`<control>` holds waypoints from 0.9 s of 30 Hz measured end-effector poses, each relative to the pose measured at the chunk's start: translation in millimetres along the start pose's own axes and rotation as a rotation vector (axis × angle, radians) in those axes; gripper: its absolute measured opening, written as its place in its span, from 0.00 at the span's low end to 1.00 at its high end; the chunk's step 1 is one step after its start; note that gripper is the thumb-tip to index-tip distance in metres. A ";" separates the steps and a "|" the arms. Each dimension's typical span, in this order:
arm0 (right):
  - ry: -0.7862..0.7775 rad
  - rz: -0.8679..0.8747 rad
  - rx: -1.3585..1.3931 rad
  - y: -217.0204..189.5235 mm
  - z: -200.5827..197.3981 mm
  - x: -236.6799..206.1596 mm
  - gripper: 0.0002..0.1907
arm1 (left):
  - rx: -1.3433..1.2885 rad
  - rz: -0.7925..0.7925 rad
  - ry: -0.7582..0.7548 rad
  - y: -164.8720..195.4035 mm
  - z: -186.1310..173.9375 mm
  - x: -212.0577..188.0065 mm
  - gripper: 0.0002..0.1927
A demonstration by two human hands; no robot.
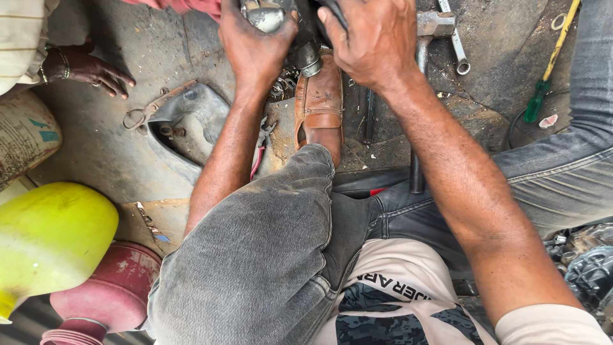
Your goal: The person disassembles and repairs an engine part by hand using a hammer, pliers, and a cloth. They strike a metal shaft with a hammer to loosen it from the casing and use pliers to remove smaller components.
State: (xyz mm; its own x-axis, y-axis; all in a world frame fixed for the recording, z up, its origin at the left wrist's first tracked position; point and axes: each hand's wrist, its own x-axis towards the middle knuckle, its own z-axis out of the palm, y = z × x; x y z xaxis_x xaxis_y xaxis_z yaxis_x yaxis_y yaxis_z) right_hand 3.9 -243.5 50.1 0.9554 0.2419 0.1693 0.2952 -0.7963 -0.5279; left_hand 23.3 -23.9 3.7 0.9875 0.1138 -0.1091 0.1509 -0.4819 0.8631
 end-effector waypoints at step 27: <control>-0.033 -0.043 -0.063 20.4 37.8 -53.0 0.16 | -0.038 0.026 -0.092 -14.3 -4.7 -11.7 0.38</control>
State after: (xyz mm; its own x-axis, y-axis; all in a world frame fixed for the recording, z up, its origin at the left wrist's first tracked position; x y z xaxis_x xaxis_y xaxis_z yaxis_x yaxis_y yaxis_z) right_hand -40.5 -251.6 -1.2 0.9419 0.2938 0.1629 0.3359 -0.8181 -0.4668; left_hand 9.4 -14.3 -5.1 0.9913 0.0208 -0.1297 0.1251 -0.4497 0.8844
